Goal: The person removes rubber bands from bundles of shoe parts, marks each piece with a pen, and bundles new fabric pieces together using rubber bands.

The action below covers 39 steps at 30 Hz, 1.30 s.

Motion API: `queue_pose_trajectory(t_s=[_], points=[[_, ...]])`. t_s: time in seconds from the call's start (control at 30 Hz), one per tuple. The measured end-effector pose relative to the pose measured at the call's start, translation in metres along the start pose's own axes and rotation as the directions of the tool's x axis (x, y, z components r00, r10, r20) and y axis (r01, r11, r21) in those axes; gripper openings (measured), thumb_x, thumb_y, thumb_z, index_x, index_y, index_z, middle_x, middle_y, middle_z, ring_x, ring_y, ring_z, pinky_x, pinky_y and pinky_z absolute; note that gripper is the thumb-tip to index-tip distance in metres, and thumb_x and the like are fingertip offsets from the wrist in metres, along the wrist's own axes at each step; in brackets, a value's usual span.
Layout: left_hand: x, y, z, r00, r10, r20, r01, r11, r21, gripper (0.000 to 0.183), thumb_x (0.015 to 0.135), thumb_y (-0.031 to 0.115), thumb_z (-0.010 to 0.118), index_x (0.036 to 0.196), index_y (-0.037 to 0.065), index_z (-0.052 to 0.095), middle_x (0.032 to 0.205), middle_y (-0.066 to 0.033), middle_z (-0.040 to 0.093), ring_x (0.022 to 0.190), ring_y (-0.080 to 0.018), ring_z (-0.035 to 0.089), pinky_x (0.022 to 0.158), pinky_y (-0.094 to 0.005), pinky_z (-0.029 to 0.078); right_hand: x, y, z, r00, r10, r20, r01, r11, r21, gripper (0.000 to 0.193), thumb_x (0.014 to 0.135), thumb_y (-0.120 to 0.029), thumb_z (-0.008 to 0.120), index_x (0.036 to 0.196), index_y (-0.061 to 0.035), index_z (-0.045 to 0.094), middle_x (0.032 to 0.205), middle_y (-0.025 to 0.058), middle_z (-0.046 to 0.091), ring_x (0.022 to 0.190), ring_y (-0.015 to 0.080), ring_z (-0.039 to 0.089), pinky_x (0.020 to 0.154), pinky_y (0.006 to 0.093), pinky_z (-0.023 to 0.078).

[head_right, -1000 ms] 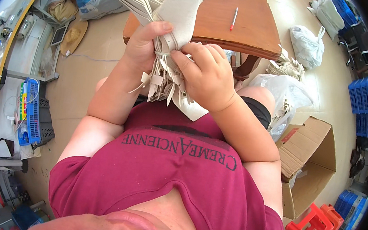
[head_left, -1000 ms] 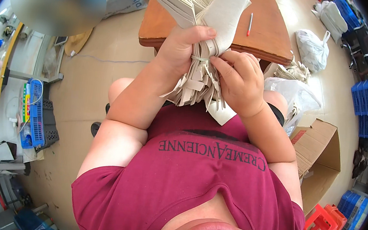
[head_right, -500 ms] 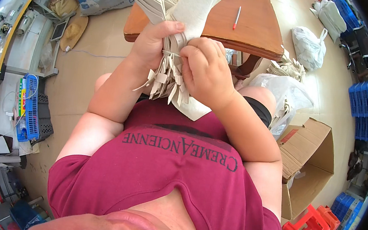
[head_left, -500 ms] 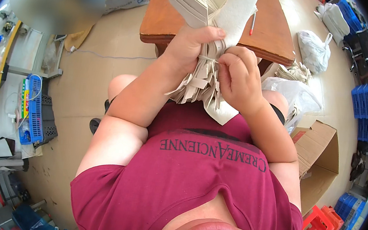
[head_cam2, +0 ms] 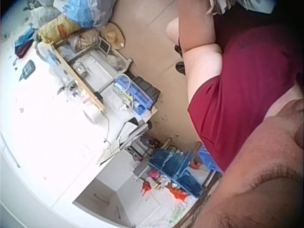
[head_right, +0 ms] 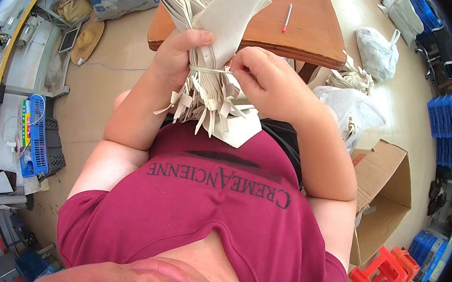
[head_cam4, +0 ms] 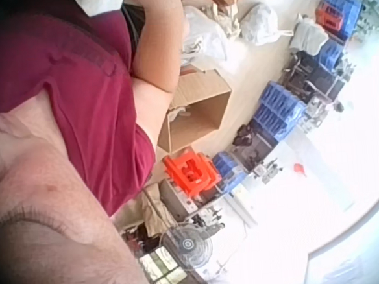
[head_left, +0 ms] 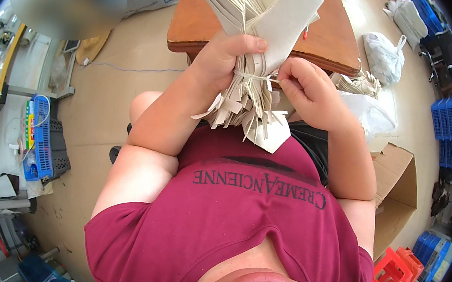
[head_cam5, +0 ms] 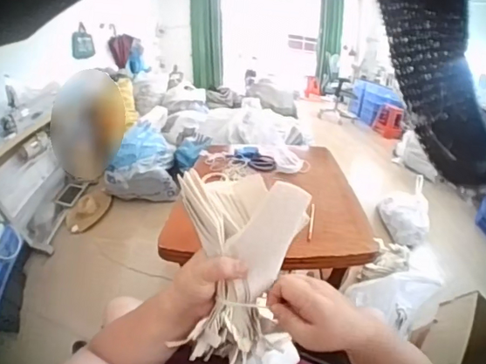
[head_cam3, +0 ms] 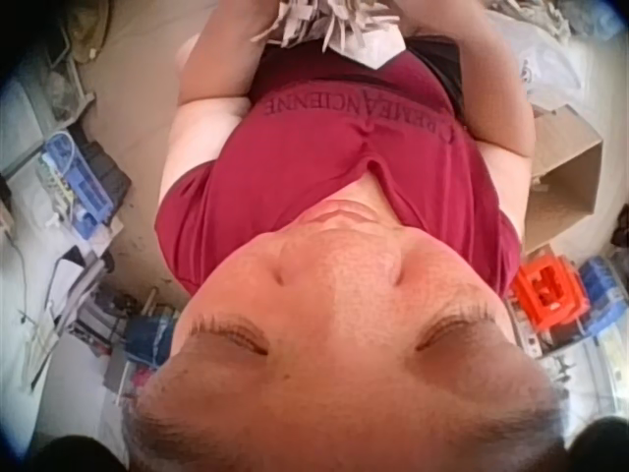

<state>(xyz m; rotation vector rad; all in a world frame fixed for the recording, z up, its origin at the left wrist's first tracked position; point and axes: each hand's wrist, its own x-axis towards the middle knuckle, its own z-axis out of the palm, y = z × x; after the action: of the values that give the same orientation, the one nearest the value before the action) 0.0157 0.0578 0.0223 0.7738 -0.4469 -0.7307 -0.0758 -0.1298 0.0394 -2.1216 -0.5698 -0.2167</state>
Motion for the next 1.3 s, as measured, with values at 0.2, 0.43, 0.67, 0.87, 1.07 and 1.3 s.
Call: queue_pose_trajectory(t_s=[0.2,0.43,0.67,0.87,1.07,1.3], points=[[0.004,-0.003,-0.011,0.996,0.006,0.085,-0.015,0.994,0.104,0.055,0.075,0.012,0.067,0.125,-0.004,0.05,0.108,-0.0124,0.061,0.096,-0.0197,0.064,0.082,-0.033,0.055,0.0,-0.006,-0.016,0.965,-0.24,-0.105,0.132,0.792,-0.596,0.021,0.075,-0.013,0.07,0.071,-0.0053,0.051,0.067,0.0073,0.055,0.065,0.0302,0.056,0.059,0.0381,0.044],[0.003,-0.009,0.006,0.981,0.002,0.194,-0.058,0.958,0.281,0.065,0.069,0.007,0.071,0.13,-0.002,0.048,0.117,-0.01,0.06,0.107,-0.0195,0.059,0.093,-0.0332,0.048,-0.001,-0.016,-0.024,0.865,-0.362,-0.349,0.138,0.839,-0.527,0.041,0.073,-0.021,0.079,0.057,-0.0065,0.044,0.05,0.0059,0.042,0.044,0.0235,0.044,0.044,0.0348,0.035],[-0.007,-0.007,0.006,0.961,-0.135,0.239,0.069,0.961,0.267,0.073,0.064,0.009,0.075,0.132,0.0,0.048,0.12,-0.0074,0.059,0.111,-0.0179,0.056,0.096,-0.0323,0.045,-0.001,0.003,-0.068,0.908,-0.36,-0.215,0.224,0.85,-0.478,0.06,0.059,-0.03,0.09,0.052,-0.0082,0.035,0.048,0.0031,0.032,0.045,0.0184,0.034,0.041,0.0312,0.027],[-0.01,-0.008,0.018,0.873,-0.4,0.277,0.137,0.748,0.649,0.065,0.061,0.01,0.079,0.122,0.003,0.058,0.108,-0.0069,0.064,0.104,-0.0153,0.058,0.092,-0.0328,0.047,0.016,-0.02,-0.093,0.924,-0.382,0.031,0.33,0.753,-0.57,0.061,0.06,-0.041,0.087,0.053,-0.0077,0.037,0.048,0.0053,0.036,0.044,0.0238,0.038,0.042,0.0349,0.028],[0.004,-0.01,0.026,0.82,-0.461,0.34,0.107,0.707,0.699,0.061,0.06,0.009,0.081,0.117,0.002,0.06,0.106,-0.0083,0.065,0.1,-0.0194,0.06,0.09,-0.0337,0.048,0.048,-0.036,-0.091,0.903,-0.33,0.275,0.422,0.797,-0.432,0.058,0.073,-0.045,0.077,0.053,-0.0074,0.036,0.049,0.0057,0.033,0.046,0.0262,0.035,0.045,0.0369,0.027],[0.011,-0.016,0.061,0.652,-0.689,0.316,-0.088,0.345,0.935,0.063,0.062,0.014,0.078,0.121,0.005,0.058,0.108,-0.0114,0.066,0.097,-0.023,0.062,0.089,-0.0353,0.049,0.083,-0.041,-0.059,0.908,-0.115,0.403,0.3,0.849,-0.435,0.047,0.073,-0.032,0.071,0.055,-0.0017,0.04,0.05,0.0126,0.033,0.047,0.0299,0.034,0.046,0.0406,0.028]])
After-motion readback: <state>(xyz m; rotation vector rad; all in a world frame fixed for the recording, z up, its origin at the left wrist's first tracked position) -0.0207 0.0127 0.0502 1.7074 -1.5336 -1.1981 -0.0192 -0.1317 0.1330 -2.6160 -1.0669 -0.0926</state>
